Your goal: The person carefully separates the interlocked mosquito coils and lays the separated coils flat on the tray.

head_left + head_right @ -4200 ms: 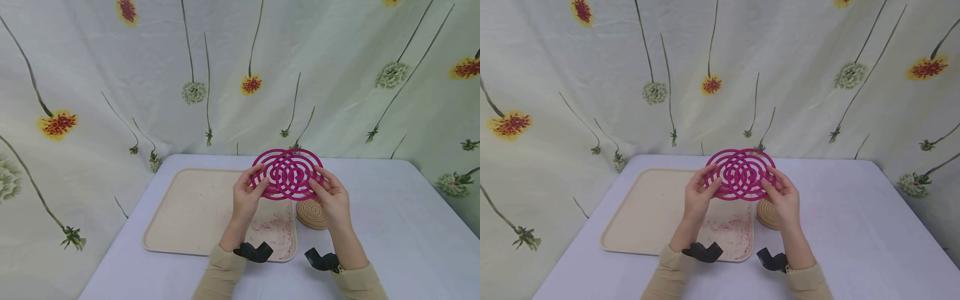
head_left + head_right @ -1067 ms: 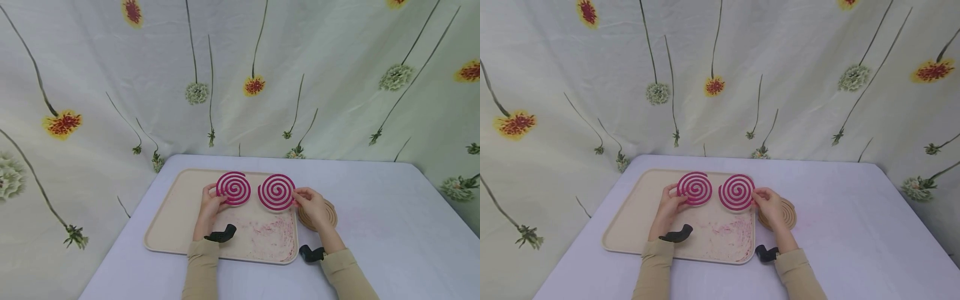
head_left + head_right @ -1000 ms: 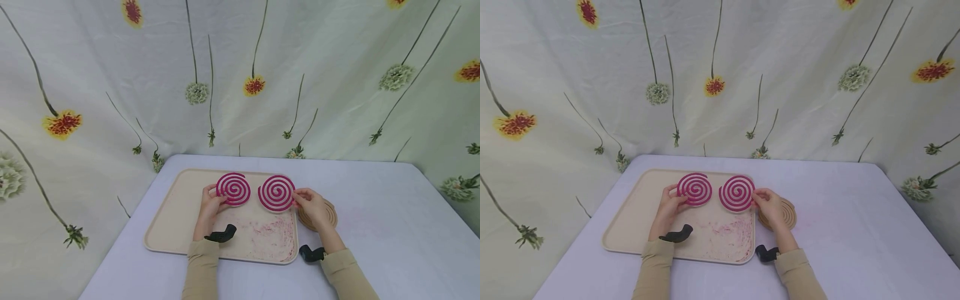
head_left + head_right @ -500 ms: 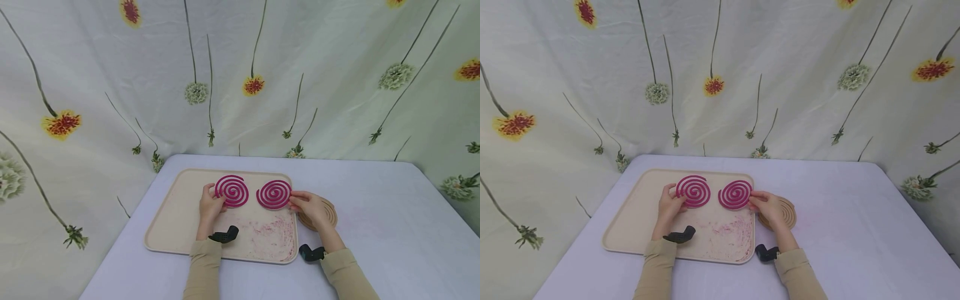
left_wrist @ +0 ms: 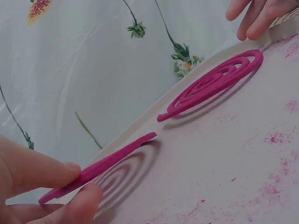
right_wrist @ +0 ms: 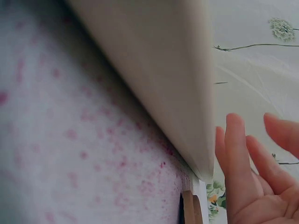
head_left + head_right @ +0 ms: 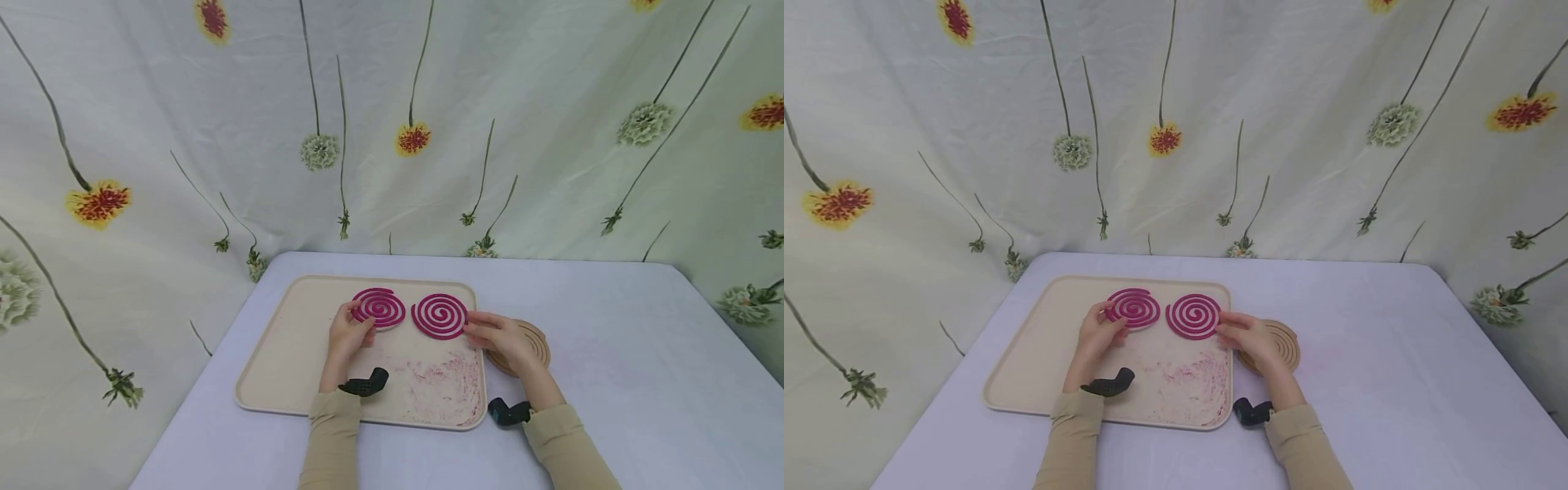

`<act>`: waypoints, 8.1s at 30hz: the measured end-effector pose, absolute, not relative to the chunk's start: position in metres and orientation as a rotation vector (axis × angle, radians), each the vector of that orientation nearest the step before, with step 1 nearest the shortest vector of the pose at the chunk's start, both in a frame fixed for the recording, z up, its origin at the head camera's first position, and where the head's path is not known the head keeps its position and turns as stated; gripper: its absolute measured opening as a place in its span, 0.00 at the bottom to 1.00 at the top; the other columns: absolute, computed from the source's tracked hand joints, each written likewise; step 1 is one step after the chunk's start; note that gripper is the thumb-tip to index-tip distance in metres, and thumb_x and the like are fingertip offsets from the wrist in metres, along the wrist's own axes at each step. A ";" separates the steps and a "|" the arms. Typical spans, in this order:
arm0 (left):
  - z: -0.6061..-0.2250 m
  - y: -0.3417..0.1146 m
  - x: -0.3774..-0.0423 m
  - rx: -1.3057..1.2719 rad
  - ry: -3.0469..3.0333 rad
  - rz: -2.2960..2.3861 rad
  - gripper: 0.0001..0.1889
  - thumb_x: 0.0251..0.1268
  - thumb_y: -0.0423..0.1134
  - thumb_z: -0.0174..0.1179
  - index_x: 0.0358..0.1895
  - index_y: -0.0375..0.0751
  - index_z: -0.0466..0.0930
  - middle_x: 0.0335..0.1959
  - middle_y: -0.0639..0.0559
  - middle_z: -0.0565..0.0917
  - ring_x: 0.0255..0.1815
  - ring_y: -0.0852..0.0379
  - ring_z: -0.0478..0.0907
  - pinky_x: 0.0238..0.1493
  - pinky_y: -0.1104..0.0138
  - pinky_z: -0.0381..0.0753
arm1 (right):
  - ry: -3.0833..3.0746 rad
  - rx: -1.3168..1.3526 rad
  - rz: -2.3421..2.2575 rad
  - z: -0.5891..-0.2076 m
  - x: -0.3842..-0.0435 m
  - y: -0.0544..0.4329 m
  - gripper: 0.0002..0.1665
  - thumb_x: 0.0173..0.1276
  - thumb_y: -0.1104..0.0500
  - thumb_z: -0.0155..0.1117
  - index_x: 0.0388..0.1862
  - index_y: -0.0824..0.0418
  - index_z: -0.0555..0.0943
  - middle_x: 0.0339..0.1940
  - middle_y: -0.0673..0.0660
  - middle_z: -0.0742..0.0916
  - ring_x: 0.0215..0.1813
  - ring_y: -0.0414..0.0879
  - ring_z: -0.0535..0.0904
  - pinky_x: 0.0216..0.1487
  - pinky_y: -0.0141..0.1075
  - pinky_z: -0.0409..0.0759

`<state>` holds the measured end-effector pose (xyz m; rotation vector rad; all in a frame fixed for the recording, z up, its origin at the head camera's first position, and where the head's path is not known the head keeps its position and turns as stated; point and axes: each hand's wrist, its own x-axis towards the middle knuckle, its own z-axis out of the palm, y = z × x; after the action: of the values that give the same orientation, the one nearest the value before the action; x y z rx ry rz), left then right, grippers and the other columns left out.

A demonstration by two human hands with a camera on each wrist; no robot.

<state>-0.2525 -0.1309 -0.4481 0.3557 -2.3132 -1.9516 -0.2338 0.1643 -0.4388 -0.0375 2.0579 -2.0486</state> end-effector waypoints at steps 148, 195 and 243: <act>-0.373 -0.001 -0.200 -0.629 -1.918 -2.386 0.21 0.68 0.38 0.55 0.64 0.40 0.71 0.63 0.48 0.72 0.64 0.51 0.66 0.63 0.49 0.65 | 2.501 -0.651 -2.433 -0.359 -0.175 0.145 0.15 0.71 0.67 0.52 0.52 0.74 0.77 0.46 0.49 0.84 0.49 0.40 0.80 0.49 0.34 0.79; -0.349 -0.006 -0.180 -0.824 -1.992 -2.021 0.13 0.62 0.24 0.57 0.50 0.25 0.78 0.46 0.34 0.79 0.47 0.56 0.74 0.49 0.57 0.77 | 2.449 -0.714 -2.287 -0.366 -0.184 0.166 0.17 0.65 0.68 0.61 0.52 0.73 0.77 0.47 0.45 0.83 0.53 0.42 0.77 0.50 0.34 0.79; -0.374 -0.016 -0.207 -1.143 -1.556 -2.096 0.32 0.60 0.20 0.55 0.64 0.29 0.50 0.57 0.32 0.66 0.58 0.54 0.68 0.58 0.60 0.73 | 2.231 -0.718 -2.575 -0.362 -0.180 0.161 0.41 0.66 0.75 0.54 0.72 0.51 0.53 0.58 0.53 0.70 0.55 0.40 0.72 0.49 0.28 0.77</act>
<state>-0.2075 -0.0157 -0.3736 -1.1434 -1.5556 -2.0955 -0.1805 0.1614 -0.3623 -0.7180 2.2308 -2.5752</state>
